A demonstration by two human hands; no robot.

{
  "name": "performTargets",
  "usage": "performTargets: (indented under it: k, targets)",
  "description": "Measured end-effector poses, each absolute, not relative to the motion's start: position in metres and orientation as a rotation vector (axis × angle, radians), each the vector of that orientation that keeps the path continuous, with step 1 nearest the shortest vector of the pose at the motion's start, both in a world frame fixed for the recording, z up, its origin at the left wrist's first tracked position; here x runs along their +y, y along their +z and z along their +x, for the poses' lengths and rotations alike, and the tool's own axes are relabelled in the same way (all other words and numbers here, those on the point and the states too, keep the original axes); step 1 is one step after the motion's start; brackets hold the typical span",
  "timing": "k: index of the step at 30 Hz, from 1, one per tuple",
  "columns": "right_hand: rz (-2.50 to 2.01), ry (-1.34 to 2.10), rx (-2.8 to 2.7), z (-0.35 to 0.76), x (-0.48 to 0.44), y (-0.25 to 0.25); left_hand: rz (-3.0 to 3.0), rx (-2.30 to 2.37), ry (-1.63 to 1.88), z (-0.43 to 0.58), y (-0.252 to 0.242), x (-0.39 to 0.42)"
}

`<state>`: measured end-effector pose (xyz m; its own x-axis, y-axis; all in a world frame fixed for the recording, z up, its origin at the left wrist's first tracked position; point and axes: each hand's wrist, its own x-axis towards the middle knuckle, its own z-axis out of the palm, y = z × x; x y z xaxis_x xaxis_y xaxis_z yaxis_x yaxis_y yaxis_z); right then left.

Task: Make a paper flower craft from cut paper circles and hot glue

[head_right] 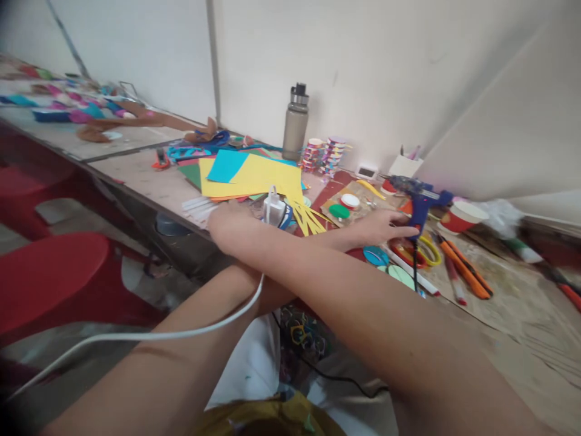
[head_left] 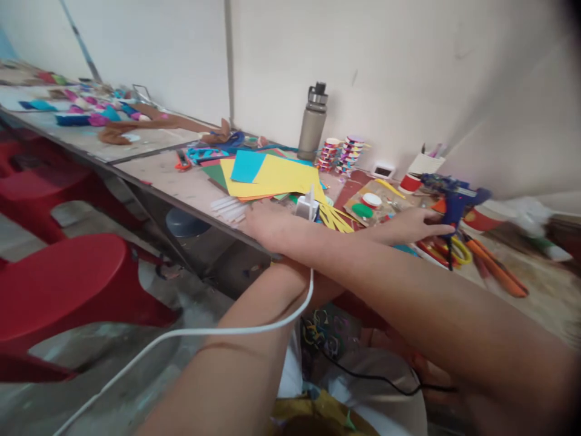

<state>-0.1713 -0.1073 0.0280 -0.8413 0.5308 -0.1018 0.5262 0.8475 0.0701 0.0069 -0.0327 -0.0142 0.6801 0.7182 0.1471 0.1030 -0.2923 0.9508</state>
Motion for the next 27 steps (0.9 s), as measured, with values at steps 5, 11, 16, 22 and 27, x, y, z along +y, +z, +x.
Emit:
performTargets:
  k: [5,11,16,22,27]
  targets:
    - [0.917,0.08,2.898,-0.182,-0.101,0.018,1.702,0.547,0.76,0.006,-0.015,-0.033]
    - [0.954,0.048,2.841,-0.19,-0.105,0.021,1.624,0.479,0.758,0.003,-0.016,-0.035]
    - [0.902,0.111,2.951,-0.188,-0.105,0.018,1.702,0.476,0.779,0.002,-0.02,-0.033]
    - [0.889,0.098,2.963,-0.192,-0.101,0.015,1.724,0.491,0.789,0.0,-0.024,-0.031]
    - [0.871,0.139,2.929,-0.194,-0.102,0.02,1.734,0.524,0.798,-0.001,-0.022,-0.032]
